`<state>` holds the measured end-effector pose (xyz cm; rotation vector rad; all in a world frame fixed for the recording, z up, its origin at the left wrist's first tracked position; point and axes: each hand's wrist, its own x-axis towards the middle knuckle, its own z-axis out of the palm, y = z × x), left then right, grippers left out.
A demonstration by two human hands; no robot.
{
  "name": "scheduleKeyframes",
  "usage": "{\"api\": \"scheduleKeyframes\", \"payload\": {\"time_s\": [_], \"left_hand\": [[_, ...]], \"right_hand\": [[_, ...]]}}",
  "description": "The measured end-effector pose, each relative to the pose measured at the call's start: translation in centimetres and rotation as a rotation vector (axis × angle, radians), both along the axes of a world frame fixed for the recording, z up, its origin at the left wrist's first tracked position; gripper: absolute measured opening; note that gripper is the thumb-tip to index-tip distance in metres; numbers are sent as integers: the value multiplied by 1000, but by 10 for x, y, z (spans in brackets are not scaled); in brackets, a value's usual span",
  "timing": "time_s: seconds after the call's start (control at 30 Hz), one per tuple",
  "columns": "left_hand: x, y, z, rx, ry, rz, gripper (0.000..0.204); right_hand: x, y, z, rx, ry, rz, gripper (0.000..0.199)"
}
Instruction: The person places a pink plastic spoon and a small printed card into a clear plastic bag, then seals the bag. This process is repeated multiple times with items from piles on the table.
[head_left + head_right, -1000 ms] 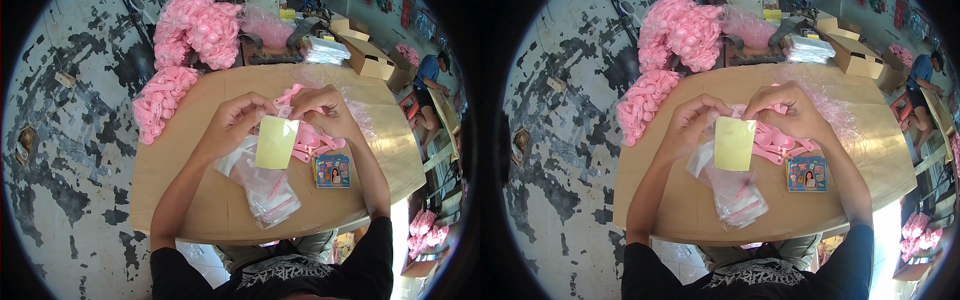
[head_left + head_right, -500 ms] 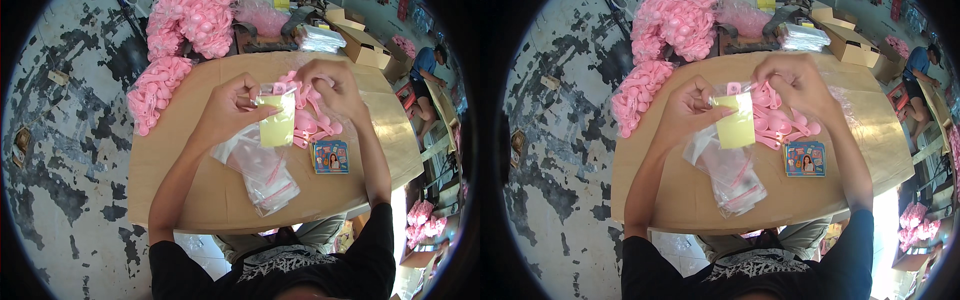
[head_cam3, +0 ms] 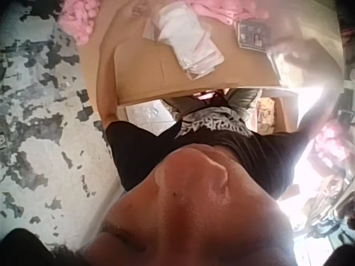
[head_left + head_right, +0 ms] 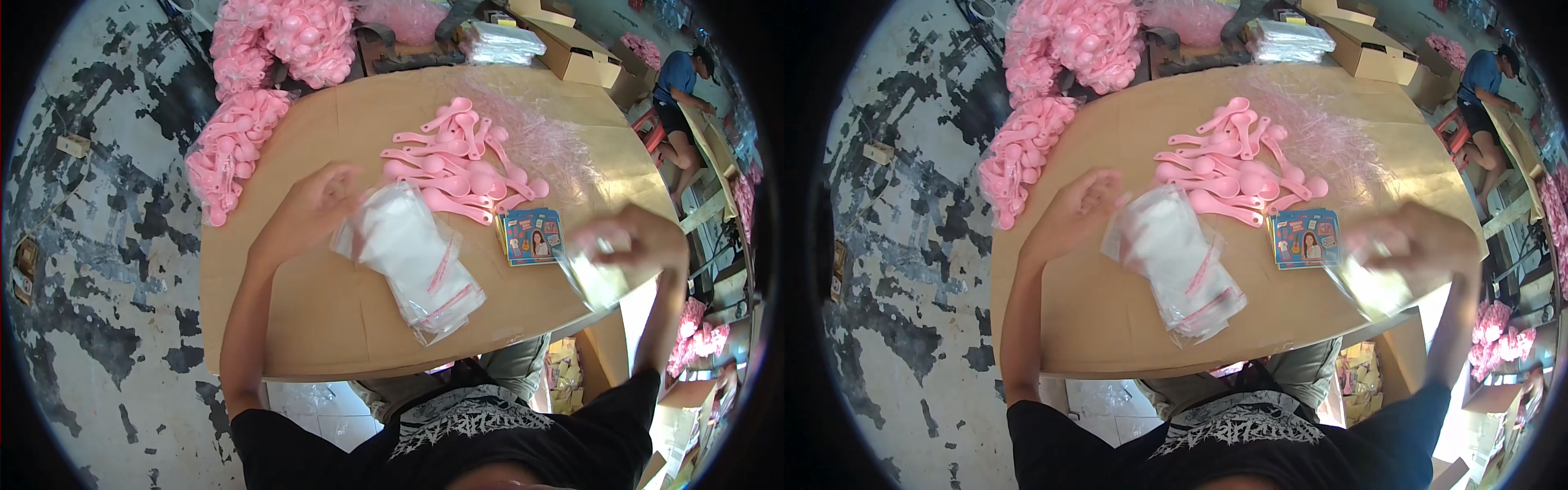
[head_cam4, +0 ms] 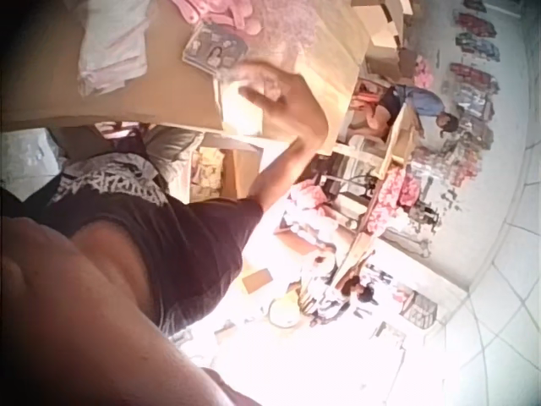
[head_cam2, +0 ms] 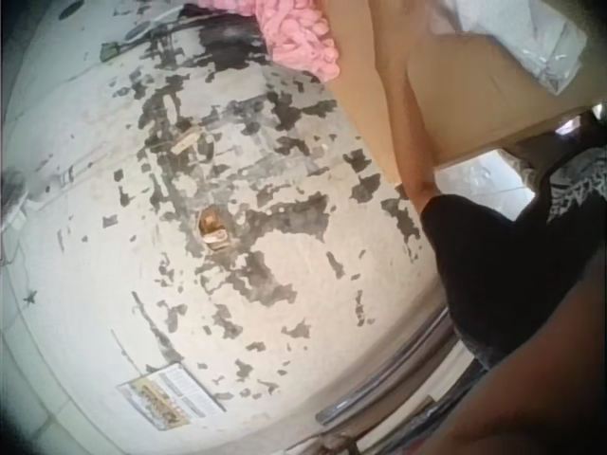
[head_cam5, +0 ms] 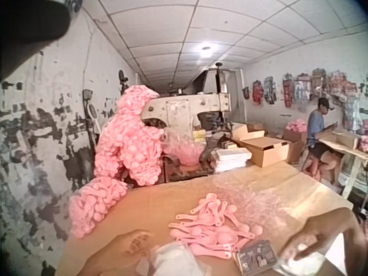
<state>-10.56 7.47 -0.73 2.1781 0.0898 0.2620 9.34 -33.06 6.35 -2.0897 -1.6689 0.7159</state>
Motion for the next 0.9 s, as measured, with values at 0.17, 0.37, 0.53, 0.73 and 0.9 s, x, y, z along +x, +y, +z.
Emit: {"api": "scheduleKeyframes", "payload": {"time_s": [0.17, 0.37, 0.53, 0.73, 0.9], "left_hand": [[-19, 16, -64, -73, 161, 252, 50], [3, 1, -40, 71, 239, 182, 44], [10, -24, -9, 307, 149, 213, 34], [4, -19, -7, 162, 157, 188, 36], [-5, -7, -17, -6, 93, 128, 27]], "right_hand": [[-9, -79, 1, -220, -93, -359, 24], [-32, 59, -35, 372, -255, -169, 20], [-46, 147, -67, 220, -145, -120, 31], [-47, 157, -94, 201, 14, -198, 40], [-40, 162, -107, 356, 211, -305, 40]]}}
